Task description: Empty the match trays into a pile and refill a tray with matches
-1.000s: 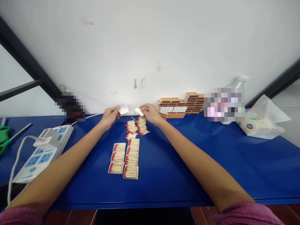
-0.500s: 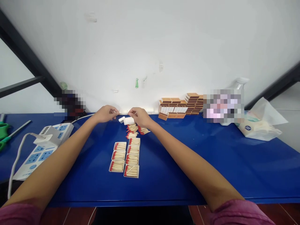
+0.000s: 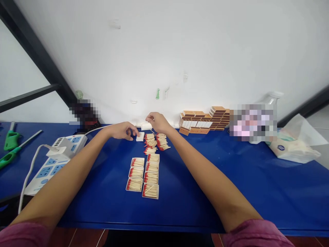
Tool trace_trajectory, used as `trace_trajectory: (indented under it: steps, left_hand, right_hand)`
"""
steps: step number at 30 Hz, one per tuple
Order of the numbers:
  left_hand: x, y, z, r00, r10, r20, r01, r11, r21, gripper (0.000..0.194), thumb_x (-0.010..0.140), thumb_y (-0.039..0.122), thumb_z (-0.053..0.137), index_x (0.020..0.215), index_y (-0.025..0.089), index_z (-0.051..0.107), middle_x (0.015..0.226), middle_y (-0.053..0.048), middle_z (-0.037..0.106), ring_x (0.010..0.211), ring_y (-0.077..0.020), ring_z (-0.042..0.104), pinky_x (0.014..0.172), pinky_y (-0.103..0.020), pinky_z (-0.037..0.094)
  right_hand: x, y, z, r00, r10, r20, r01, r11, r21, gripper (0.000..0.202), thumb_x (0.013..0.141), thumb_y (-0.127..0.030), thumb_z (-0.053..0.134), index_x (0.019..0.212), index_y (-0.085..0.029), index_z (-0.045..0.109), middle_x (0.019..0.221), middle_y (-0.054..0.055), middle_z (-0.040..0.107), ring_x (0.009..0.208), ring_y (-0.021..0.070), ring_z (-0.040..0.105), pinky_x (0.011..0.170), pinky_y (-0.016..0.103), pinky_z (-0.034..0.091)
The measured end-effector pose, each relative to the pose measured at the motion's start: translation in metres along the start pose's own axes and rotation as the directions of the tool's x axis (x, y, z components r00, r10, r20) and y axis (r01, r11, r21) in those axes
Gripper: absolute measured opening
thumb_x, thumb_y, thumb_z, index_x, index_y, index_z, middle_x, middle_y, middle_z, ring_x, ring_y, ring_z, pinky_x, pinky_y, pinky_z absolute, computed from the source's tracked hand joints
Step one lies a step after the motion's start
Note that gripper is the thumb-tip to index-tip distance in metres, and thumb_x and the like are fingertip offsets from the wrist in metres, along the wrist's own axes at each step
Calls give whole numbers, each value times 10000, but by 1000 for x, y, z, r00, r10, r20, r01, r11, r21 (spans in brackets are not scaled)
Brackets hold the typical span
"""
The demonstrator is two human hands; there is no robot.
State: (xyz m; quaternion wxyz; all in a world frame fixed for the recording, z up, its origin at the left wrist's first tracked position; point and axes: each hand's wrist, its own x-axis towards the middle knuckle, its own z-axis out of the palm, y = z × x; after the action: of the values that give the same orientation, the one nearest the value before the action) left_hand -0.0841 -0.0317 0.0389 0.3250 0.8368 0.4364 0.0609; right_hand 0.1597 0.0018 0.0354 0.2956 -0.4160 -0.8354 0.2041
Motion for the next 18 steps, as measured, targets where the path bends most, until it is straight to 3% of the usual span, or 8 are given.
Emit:
trace_trajectory:
  steps: [4, 8, 14, 18]
  left_hand:
    - [2, 4, 5, 997, 10, -82, -3, 997, 78, 310, 680, 284, 785, 966, 171, 823, 780, -16, 683, 663, -134, 568, 619, -228, 399]
    - [1, 6, 5, 996, -12, -89, 19, 996, 85, 225, 717, 331, 771, 858, 162, 818, 693, -8, 668, 633, -133, 557, 606, -233, 375]
    - [-4, 1, -6, 990, -58, -126, 72, 992, 109, 217, 707, 326, 773, 848, 169, 822, 678, -6, 681, 622, -135, 553, 595, -238, 352]
    - [-12, 1, -17, 983, -76, -166, 99, 986, 135, 205, 707, 329, 786, 837, 176, 827, 681, -7, 690, 625, -139, 567, 601, -241, 372]
  right_hand:
    - [0, -1, 11, 1000, -1, -9, -1, 991, -131, 152, 987, -170, 572, 982, -137, 719, 1004, 98, 735, 912, 187, 636, 833, 283, 447]
    - [-7, -3, 19, 1000, -29, 5, 30, 972, -232, 153, 996, -194, 582, 1007, -135, 724, 1034, 126, 693, 932, 209, 611, 833, 299, 416]
    - [-9, -6, 15, 987, -94, 129, 126, 953, -274, 138, 960, -283, 687, 930, -168, 757, 941, 69, 685, 866, 167, 601, 780, 256, 394]
    - [-5, -15, 27, 975, -91, 202, 148, 946, -288, 192, 887, -359, 776, 903, -168, 775, 927, 64, 699, 811, 161, 601, 716, 251, 387]
